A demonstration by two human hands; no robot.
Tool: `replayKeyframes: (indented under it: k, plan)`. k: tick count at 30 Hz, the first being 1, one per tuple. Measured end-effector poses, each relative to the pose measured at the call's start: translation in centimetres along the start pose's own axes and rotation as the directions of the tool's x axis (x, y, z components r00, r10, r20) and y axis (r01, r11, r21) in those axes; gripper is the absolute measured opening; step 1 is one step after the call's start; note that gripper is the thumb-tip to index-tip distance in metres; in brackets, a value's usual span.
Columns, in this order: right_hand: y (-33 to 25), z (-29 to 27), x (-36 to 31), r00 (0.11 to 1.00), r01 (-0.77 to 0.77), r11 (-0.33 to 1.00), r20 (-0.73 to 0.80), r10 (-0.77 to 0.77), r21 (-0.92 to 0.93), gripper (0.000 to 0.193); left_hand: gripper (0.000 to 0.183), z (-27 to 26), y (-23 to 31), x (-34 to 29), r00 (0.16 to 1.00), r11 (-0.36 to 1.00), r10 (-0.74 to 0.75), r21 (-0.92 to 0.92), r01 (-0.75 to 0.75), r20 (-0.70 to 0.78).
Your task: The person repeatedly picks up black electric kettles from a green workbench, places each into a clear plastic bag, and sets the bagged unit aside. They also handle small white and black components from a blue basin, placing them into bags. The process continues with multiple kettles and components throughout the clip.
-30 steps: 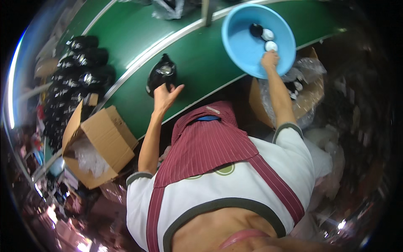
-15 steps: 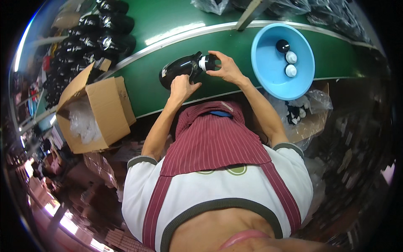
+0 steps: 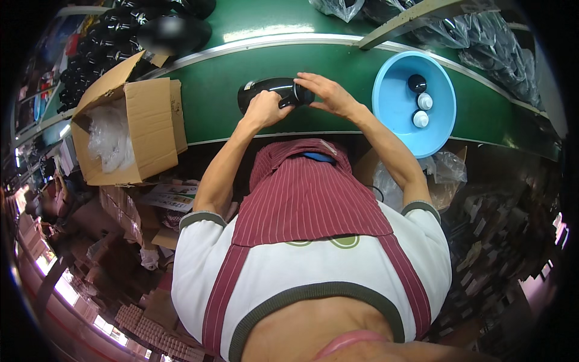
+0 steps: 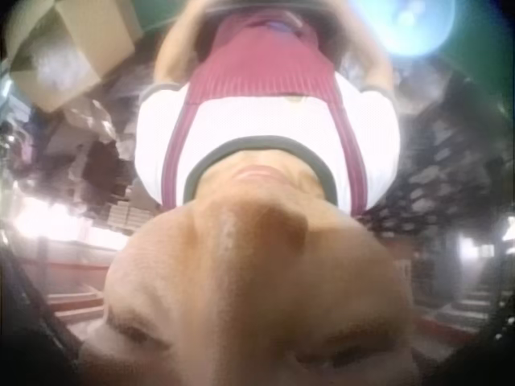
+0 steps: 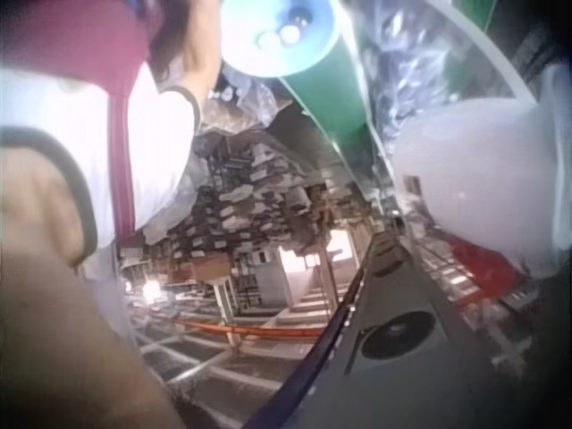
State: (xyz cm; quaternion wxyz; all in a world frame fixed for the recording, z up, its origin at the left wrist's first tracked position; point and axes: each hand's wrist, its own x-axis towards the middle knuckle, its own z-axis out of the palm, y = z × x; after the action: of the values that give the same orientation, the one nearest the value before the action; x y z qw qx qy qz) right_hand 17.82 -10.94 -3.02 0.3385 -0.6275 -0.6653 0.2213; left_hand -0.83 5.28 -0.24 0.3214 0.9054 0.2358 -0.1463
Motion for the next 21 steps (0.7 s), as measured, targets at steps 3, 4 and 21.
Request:
replayKeyframes:
  k: [3,4,21]
  plan:
    - [-0.4,0.2,-0.2,0.998,-0.041,0.998,-0.044,0.043,0.041,0.076,0.041,-0.7,-0.4,0.6,0.997,0.999,-0.006,0.042,0.003,0.077]
    - [-0.8,0.4,-0.2,0.995,-0.064,0.996,-0.078,0.069,0.064,0.073,0.04,-0.8,-0.6,0.7,0.994,0.998,-0.015,0.059,0.009,0.104]
    - [-5.7,2.8,-1.4,0.896,-0.312,0.927,-0.261,0.36,0.209,0.068,0.034,-0.9,-0.7,-1.8,0.951,0.961,0.275,0.011,-0.276,-0.139]
